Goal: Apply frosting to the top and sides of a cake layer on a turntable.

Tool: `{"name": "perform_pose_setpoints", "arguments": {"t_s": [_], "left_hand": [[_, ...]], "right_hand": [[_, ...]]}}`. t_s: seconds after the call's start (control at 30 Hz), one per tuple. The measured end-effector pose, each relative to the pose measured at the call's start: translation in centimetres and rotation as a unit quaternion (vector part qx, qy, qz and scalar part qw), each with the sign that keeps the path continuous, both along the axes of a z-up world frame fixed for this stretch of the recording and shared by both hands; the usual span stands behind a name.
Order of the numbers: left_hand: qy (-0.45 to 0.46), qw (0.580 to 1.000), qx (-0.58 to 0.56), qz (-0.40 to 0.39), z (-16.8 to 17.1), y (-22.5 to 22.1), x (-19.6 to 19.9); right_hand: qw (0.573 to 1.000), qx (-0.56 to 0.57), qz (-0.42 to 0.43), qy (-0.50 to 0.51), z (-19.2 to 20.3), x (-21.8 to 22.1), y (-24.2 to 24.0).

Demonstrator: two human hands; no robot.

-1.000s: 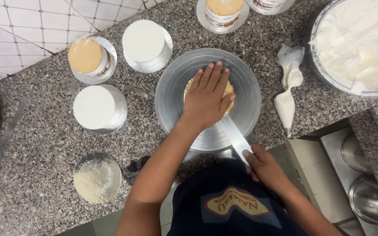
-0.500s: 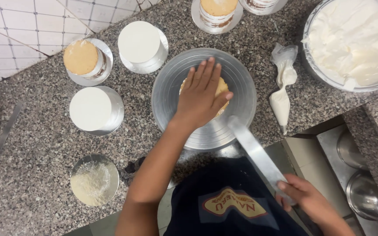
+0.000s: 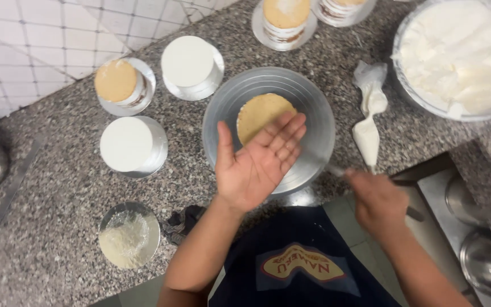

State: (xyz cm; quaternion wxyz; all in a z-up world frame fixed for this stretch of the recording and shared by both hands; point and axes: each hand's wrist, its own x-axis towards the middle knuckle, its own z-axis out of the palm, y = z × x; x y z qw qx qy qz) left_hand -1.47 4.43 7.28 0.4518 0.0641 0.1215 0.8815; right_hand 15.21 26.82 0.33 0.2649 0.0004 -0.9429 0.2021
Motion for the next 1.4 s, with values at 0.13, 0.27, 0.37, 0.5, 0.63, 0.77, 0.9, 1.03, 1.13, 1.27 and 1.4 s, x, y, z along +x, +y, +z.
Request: {"name": "perform_pose_setpoints", "arguments": {"t_s": [0.13,0.27,0.37,0.5,0.63,0.77,0.9,1.03,1.13,1.27,1.4], "left_hand": [[0.001,0.998,-0.004,0.062,-1.3,-0.3,0.1],[0.054,0.974,-0.018,0.217,-2.9,0.2,-0.6],[0.166,0.909,-0.097,0.369,-4.4,-0.6,-2.5],[0.31,0.708,-0.424,0.473,-6.7,-4.5,-5.0],[0.318,0.63,-0.583,0.402,-10.8,-8.4,-5.7],[0.241,0.666,-0.656,0.261,-13.4,-9.7,-4.7],[0.141,0.8,-0.537,0.227,-16.0,-11.2,-1.6],[0.051,0.848,-0.483,0.213,-16.6,-10.5,3.8],[0.069,0.872,-0.472,0.109,-15.1,-9.9,5.9],[0.128,0.849,-0.512,0.021,-17.1,-11.9,5.1],[0.048,0.84,-0.48,0.249,-22.6,-13.4,6.7]], "right_hand": [[0.992,-0.055,0.116,-0.001,-0.8,0.3,-2.8],[0.866,-0.394,0.111,-0.287,-1.3,0.8,-4.3],[0.71,-0.558,0.043,-0.427,-1.6,0.5,-3.8],[0.948,-0.267,0.145,-0.1,2.9,-2.6,-2.5],[0.992,0.003,0.023,-0.126,5.2,-4.7,-1.4],[0.961,-0.02,0.044,-0.272,4.9,-4.2,-1.2],[0.898,-0.282,0.153,-0.3,5.0,-2.4,-0.8],[0.923,-0.313,0.055,-0.215,-0.4,0.4,0.0],[0.771,-0.495,-0.132,-0.379,-1.4,1.3,-0.8],[0.78,-0.465,-0.111,-0.404,-0.7,1.7,-2.1],[0.798,-0.435,-0.098,-0.406,-0.7,2.0,-2.4]]}}
